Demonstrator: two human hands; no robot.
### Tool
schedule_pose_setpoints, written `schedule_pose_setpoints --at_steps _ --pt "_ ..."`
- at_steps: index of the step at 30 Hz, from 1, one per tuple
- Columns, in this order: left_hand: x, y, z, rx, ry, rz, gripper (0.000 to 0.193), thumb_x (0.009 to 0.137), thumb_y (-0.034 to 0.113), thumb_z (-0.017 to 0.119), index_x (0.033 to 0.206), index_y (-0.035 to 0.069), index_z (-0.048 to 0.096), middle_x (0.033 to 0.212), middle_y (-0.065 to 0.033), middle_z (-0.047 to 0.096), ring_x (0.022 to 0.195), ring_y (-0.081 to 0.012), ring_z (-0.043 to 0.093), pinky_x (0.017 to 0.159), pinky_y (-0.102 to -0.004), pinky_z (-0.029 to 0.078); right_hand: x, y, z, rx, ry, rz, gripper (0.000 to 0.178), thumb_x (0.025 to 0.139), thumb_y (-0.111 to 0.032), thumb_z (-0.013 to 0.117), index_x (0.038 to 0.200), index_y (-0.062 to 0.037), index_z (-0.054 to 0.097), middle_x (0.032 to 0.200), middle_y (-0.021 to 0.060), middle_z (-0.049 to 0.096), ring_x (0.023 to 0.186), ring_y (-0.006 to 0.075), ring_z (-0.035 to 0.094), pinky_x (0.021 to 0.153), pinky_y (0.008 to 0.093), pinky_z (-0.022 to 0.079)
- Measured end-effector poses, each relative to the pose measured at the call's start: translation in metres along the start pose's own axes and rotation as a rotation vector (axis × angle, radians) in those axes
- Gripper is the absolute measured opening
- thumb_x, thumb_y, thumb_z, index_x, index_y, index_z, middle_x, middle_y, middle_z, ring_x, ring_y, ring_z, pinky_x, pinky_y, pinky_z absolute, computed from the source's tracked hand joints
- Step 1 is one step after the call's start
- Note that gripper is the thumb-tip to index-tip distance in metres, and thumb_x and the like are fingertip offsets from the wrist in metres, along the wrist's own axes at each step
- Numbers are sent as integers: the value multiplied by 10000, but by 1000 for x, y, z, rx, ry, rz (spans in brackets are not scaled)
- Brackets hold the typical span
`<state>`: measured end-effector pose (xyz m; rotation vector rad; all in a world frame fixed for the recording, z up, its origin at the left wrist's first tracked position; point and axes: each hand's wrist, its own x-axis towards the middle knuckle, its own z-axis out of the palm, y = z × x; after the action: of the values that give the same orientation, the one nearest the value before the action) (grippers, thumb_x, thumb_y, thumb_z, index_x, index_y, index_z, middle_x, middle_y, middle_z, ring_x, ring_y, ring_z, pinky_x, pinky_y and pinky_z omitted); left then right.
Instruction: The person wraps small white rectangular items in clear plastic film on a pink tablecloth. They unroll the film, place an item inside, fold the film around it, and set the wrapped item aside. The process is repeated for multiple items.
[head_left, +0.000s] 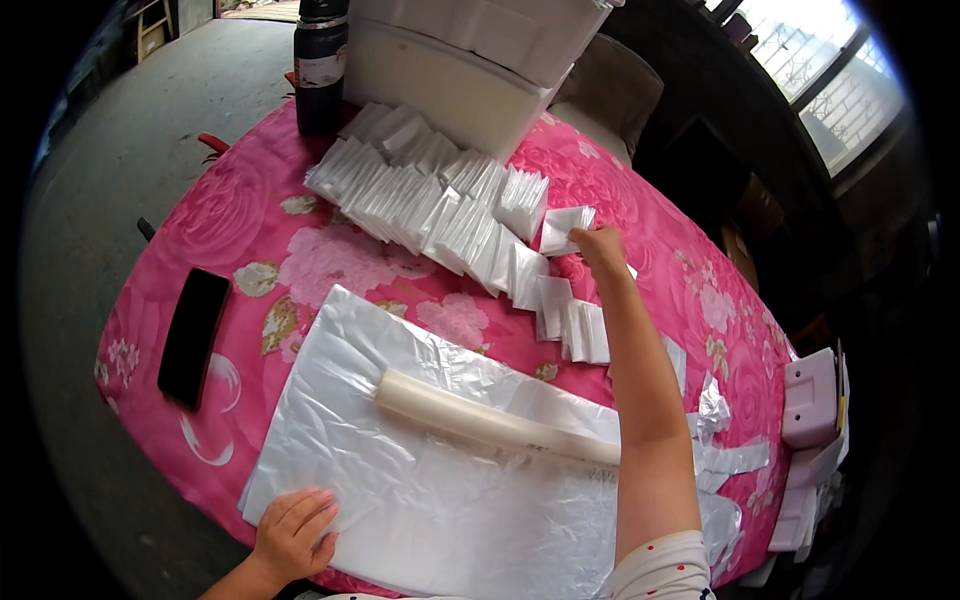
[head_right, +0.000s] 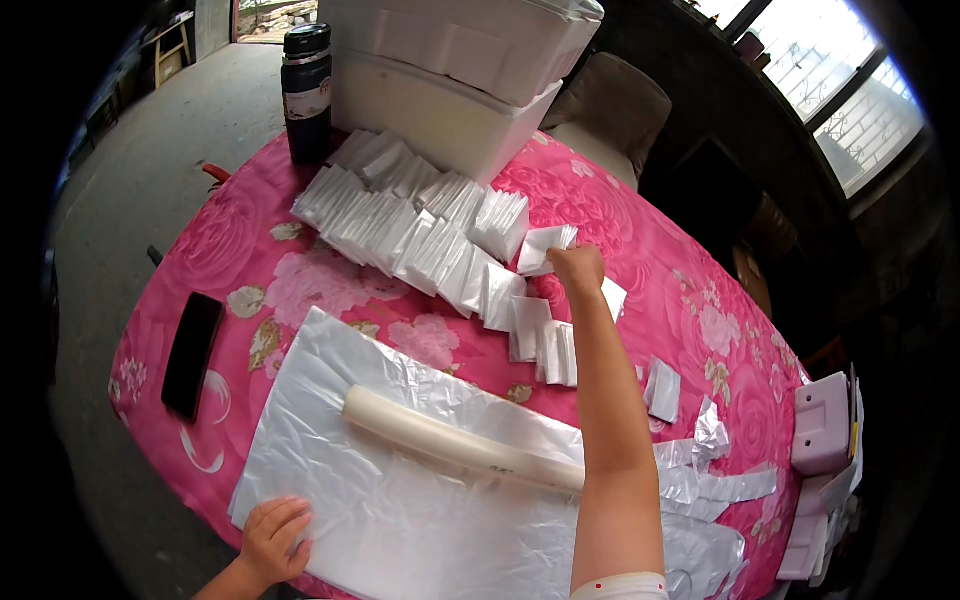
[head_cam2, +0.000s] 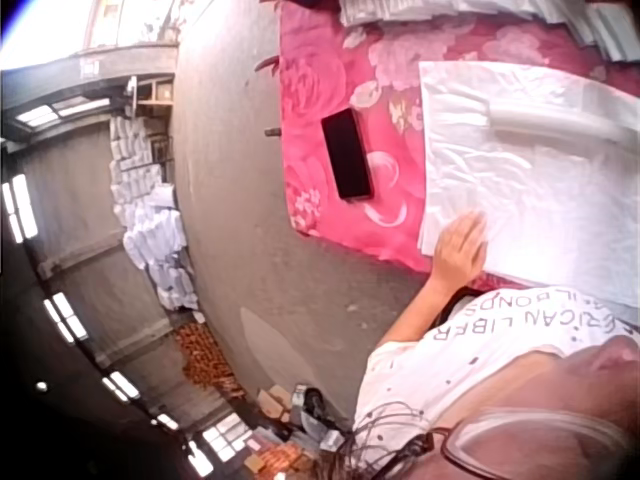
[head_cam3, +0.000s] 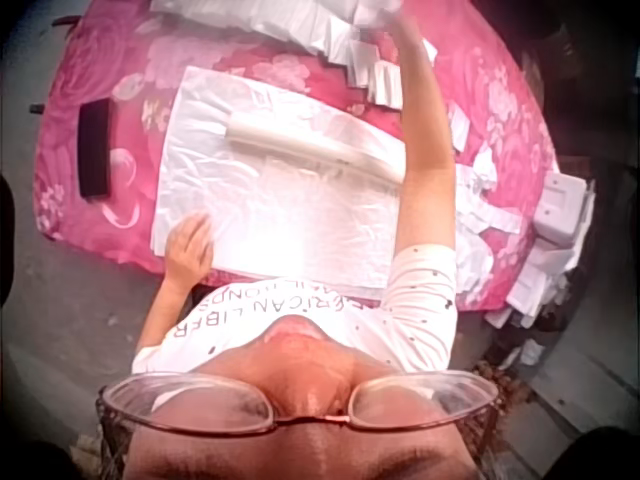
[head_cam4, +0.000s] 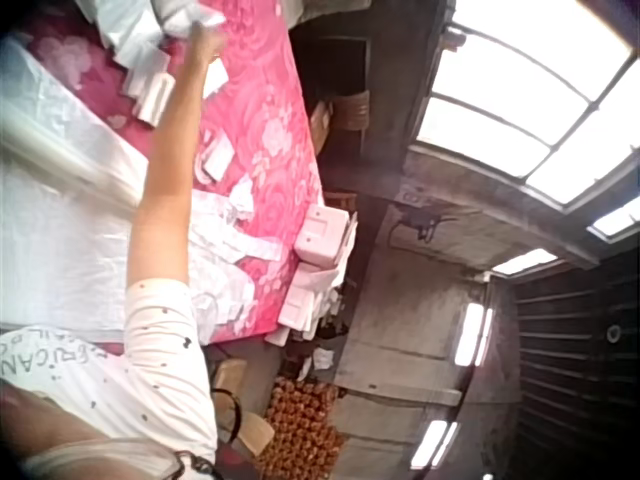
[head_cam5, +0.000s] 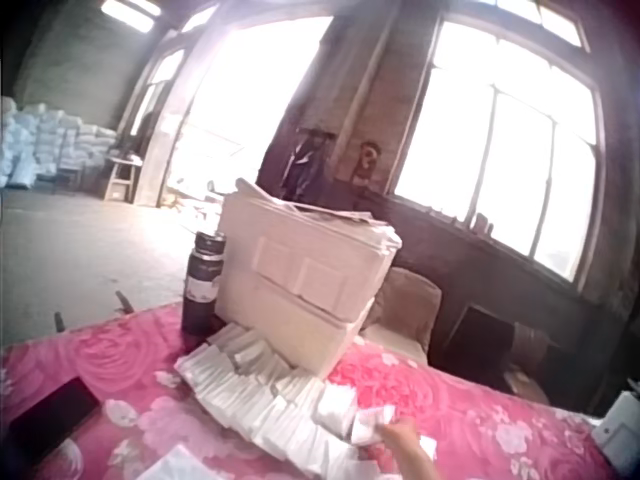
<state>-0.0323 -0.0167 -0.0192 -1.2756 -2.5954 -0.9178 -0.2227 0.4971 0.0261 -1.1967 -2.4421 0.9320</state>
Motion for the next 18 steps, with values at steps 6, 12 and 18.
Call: schedule_pose_setpoints --at_steps 6,12,18 --pt "0 -1 0 -20 -2 17 295 700 152 630 973 44 617 1078 -115 603 991 -288 572 829 -394 461 -20 -31 -12 -516 214 -269 398 660 -158 693 988 -25 511 925 196 641 875 348 627 763 409 495" --pt "0 -1 -1 -14 -13 11 291 697 147 634 971 48 624 1085 -106 605 994 -277 575 834 -390 459 -39 -43 15 -533 -41 -379 690 684 -250 735 1249 -16 417 1027 187 630 990 327 601 828 404 478" --pt "1 -1 2 -44 -23 6 296 685 142 623 959 29 612 1083 -129 601 1002 -313 564 850 -413 446 -31 -13 17 -373 -158 -489 392 716 -238 706 1018 -6 613 1107 181 588 979 321 595 849 387 474"
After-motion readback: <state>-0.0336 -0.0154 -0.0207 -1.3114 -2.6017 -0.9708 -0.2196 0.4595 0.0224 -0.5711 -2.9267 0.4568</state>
